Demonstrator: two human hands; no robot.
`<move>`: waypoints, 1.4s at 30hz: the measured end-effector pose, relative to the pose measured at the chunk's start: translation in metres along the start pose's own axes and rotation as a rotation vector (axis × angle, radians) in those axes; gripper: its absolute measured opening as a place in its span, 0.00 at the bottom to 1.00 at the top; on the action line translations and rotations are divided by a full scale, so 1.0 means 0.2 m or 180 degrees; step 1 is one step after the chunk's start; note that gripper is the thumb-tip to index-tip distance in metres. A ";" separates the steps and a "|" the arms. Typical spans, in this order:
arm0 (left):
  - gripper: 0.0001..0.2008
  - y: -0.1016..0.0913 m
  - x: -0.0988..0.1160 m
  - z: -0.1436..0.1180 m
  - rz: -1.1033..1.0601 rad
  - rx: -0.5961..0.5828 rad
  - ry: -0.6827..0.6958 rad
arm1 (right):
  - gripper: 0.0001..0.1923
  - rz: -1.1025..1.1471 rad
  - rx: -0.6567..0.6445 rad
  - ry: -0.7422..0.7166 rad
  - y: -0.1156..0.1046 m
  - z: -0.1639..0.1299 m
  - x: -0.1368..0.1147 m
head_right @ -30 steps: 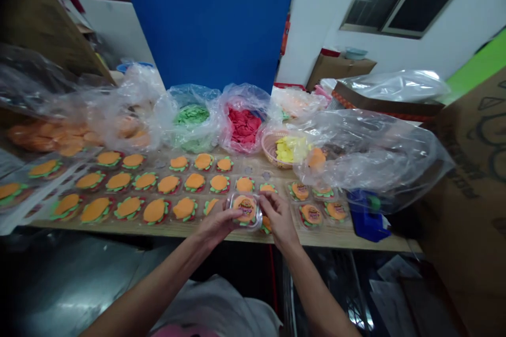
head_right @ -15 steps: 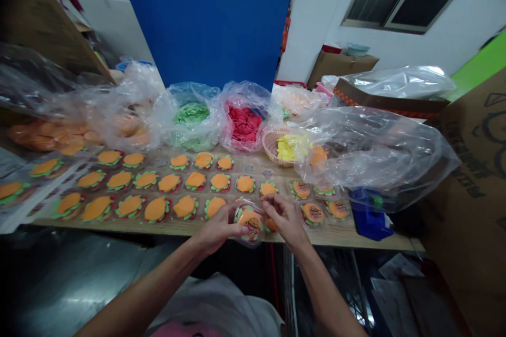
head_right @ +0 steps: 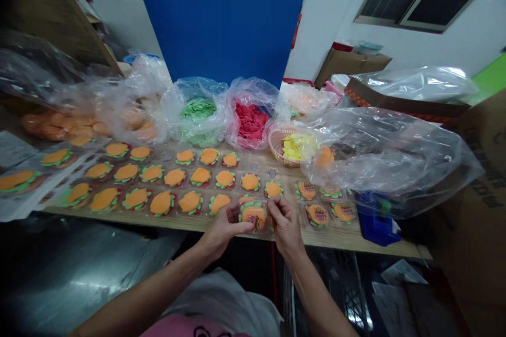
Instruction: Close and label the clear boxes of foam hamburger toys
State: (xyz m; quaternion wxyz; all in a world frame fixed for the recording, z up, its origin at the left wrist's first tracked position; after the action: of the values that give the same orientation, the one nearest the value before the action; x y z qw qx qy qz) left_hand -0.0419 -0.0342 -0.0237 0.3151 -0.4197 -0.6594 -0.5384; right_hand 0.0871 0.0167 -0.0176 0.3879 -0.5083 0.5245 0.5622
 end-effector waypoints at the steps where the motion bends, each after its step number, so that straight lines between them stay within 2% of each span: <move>1: 0.21 0.00 0.01 0.00 -0.0014 0.0006 0.0072 | 0.10 -0.0044 -0.0014 -0.0006 -0.01 0.00 0.00; 4: 0.18 0.01 0.01 0.01 0.0336 -0.0118 0.0056 | 0.09 -0.0631 -0.0348 -0.0152 -0.01 0.02 -0.05; 8: 0.16 0.04 -0.01 0.02 0.0982 -0.0592 -0.0102 | 0.08 -0.1606 -0.1349 -0.0215 0.08 0.02 -0.12; 11: 0.14 0.05 -0.03 0.03 0.1240 -0.0748 -0.0221 | 0.10 -0.1758 -0.1778 -0.0069 0.15 0.00 -0.12; 14: 0.13 0.03 -0.05 0.04 0.1315 -0.0634 -0.0307 | 0.11 -0.1604 -0.1543 -0.0029 0.15 -0.01 -0.09; 19: 0.20 0.00 -0.05 0.02 0.0820 -0.0155 -0.0200 | 0.12 -0.0485 -0.0372 -0.0025 0.03 0.00 -0.02; 21: 0.20 0.00 -0.05 0.01 0.0620 -0.0066 -0.0080 | 0.12 -0.0219 -0.0192 0.0034 -0.01 0.00 0.02; 24: 0.17 0.02 -0.04 0.01 0.0690 -0.0169 0.0009 | 0.10 -0.0583 -0.0450 0.0034 -0.01 0.00 0.01; 28: 0.15 0.04 -0.04 0.03 0.1544 -0.0611 -0.0063 | 0.07 -0.1578 -0.1442 -0.0181 0.09 0.00 -0.09; 31: 0.14 0.06 -0.05 0.04 0.1828 -0.0889 -0.0093 | 0.05 -0.2085 -0.2040 -0.0307 0.18 -0.03 -0.13; 34: 0.14 0.07 -0.06 0.04 0.1839 -0.0963 -0.0107 | 0.06 -0.2159 -0.2071 -0.0240 0.21 -0.04 -0.11; 42: 0.16 0.06 -0.07 0.04 0.1833 -0.0976 -0.0274 | 0.09 -0.1859 -0.1704 -0.0228 0.17 -0.06 -0.06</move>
State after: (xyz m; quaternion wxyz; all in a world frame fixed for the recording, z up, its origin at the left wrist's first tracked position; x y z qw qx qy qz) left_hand -0.0239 -0.0291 -0.0326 0.3594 -0.6538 -0.4376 -0.5019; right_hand 0.0576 0.0009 0.0021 0.4033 -0.6993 0.1789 0.5624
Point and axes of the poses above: each hand's wrist, its own z-axis towards the middle knuckle, its own y-axis out of the palm, x = y × z, the point moved 7 cm from there along z, towards the middle knuckle
